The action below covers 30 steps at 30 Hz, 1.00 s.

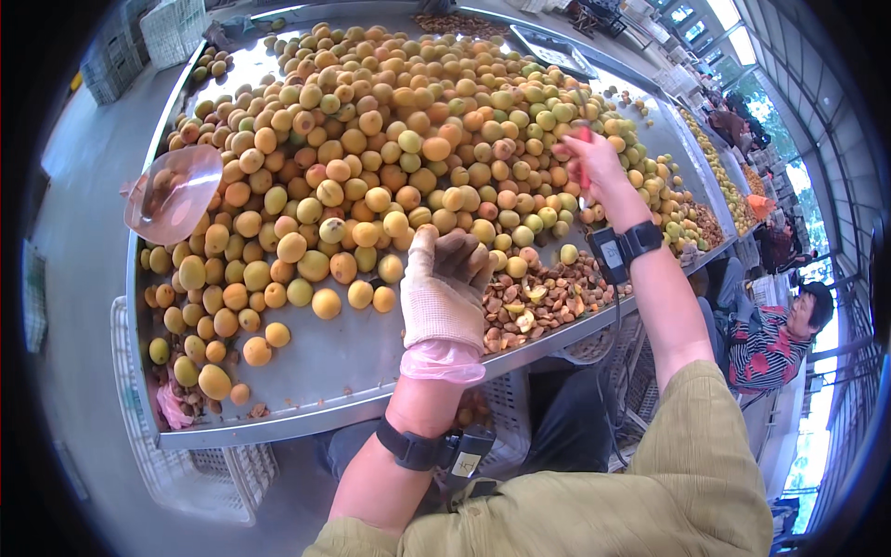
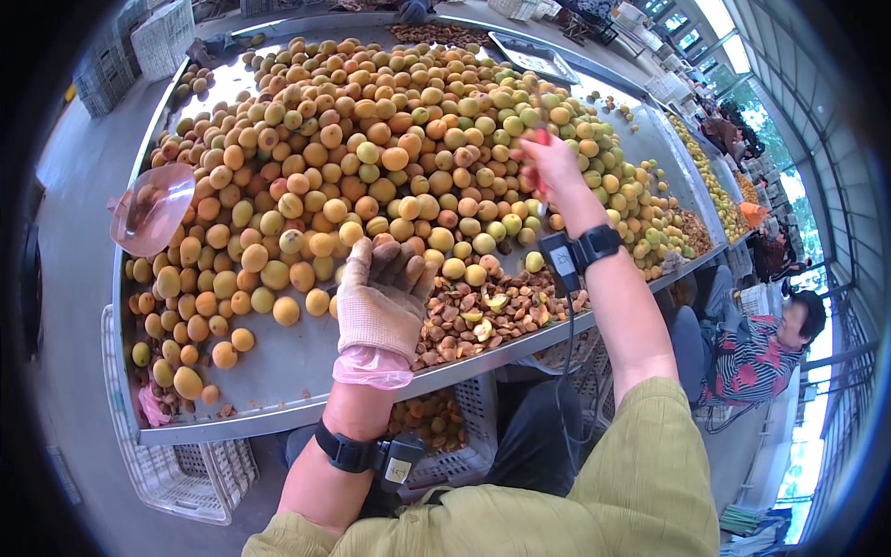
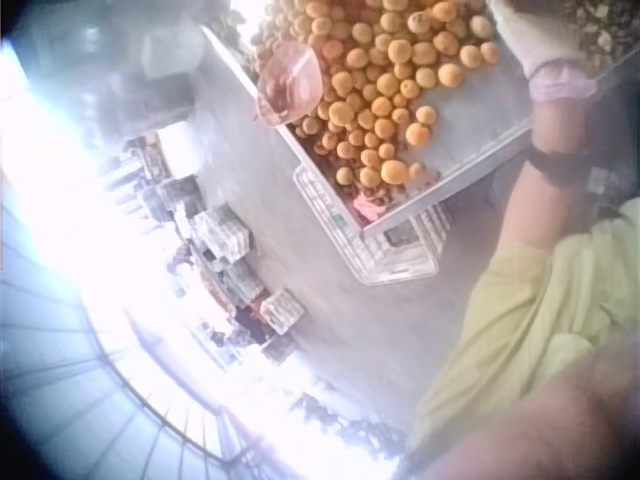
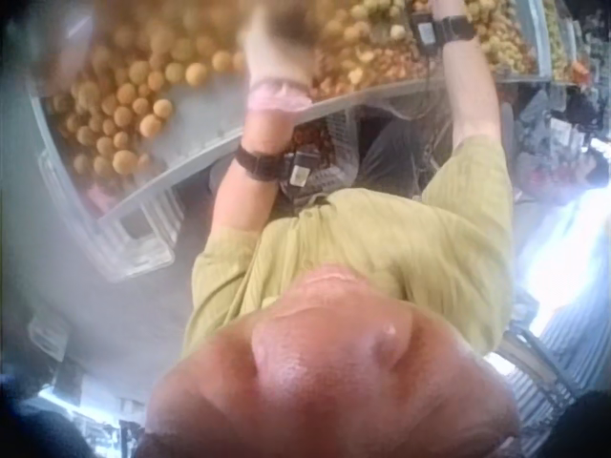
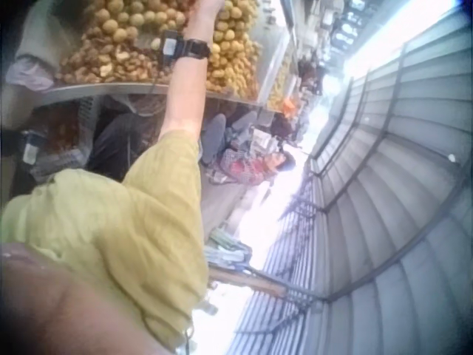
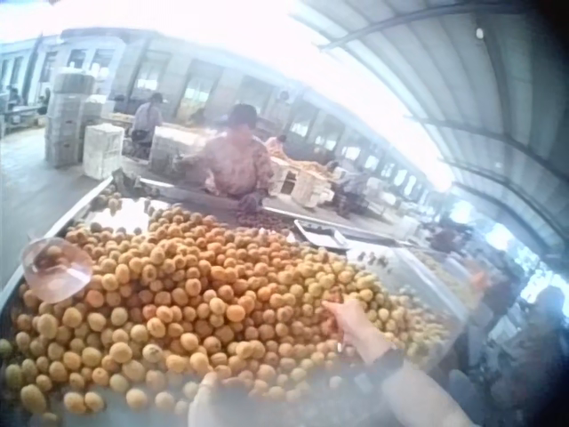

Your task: The person processes apricots by picking them up from a pile, cutting them open with a knife, and removing the pits by hand. They place the pitted apricot halves into a basket and the pits onto the table.

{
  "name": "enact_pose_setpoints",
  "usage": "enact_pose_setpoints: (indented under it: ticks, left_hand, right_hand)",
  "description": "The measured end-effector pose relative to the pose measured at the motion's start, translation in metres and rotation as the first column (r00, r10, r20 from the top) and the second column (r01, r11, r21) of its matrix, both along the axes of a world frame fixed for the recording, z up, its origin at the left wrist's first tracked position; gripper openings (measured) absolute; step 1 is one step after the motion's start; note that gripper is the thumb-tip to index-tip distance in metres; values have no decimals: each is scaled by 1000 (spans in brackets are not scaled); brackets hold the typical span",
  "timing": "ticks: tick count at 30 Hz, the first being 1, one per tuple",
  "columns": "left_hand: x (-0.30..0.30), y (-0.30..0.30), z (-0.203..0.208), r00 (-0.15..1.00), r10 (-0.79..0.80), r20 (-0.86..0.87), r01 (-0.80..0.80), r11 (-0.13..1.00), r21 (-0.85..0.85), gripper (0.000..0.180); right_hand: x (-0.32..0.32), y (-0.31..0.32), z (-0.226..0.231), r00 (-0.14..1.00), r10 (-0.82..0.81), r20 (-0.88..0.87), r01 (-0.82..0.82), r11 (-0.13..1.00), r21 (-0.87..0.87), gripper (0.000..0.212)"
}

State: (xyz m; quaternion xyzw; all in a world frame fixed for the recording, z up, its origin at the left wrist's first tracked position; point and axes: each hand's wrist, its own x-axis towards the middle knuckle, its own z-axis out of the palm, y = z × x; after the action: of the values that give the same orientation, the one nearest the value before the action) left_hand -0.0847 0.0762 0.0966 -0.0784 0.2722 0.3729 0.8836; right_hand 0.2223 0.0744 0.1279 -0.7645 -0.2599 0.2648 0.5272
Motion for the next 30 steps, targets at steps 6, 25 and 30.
enact_pose_setpoints:
  ticks: [6,25,30]
  left_hand:
    - [5,0,-4,999,-2,-33,2,1000,3,34]
    - [7,9,-30,994,-93,50,86,990,112,27]
    - [8,9,-33,985,-157,73,140,970,199,27]
  right_hand:
    - [-51,103,-42,662,460,592,-256,881,-398,33]
    - [-60,74,-68,894,174,413,-82,969,-231,51]
    - [32,-25,7,991,8,131,-3,999,-34,36]
